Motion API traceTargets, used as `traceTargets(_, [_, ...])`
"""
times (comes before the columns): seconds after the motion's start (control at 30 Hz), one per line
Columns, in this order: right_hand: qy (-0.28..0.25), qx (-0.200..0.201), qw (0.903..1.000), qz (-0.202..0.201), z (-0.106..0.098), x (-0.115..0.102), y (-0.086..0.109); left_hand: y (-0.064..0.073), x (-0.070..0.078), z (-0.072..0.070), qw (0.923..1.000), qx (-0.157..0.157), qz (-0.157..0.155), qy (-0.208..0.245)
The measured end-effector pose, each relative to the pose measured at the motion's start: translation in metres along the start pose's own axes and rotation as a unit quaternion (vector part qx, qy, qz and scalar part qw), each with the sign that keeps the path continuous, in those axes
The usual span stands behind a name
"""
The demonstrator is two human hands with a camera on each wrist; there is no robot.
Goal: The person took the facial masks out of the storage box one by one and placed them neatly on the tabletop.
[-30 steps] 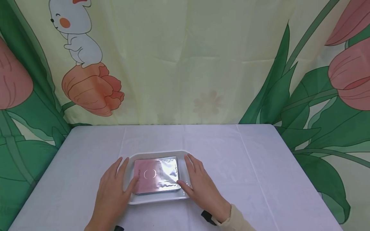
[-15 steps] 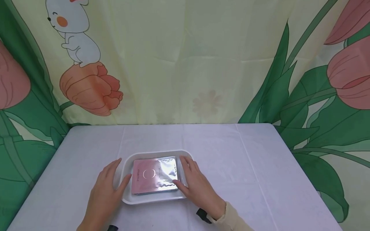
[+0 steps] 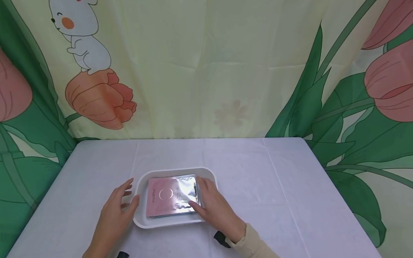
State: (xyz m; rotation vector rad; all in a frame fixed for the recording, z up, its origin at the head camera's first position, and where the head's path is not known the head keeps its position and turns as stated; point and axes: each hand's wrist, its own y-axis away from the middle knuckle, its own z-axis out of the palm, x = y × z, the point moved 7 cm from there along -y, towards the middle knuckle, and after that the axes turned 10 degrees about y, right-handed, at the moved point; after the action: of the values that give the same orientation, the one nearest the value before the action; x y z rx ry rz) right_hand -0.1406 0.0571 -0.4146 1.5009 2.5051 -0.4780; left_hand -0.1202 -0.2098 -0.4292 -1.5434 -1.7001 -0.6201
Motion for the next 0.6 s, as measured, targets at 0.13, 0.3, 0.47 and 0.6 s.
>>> traceTargets(0.13, [0.006,-0.008,0.9999,0.005,0.003,-0.001,-0.002,-0.001,-0.004,0.000,0.9999,-0.005,-0.003,0.009])
traceTargets(0.3, [0.011,-0.010,0.9999,0.004,0.005,-0.004,-0.005,-0.001,-0.008,0.001,0.9997,-0.015,-0.005,0.016])
traceTargets(0.47, [0.009,-0.010,0.9999,-0.003,0.006,-0.007,-0.006,-0.001,-0.010,0.001,0.9994,-0.015,-0.008,0.030])
traceTargets(0.6, [0.014,-0.009,0.9999,-0.006,0.007,-0.009,-0.007,-0.002,-0.015,0.003,0.9987,-0.026,-0.023,0.038])
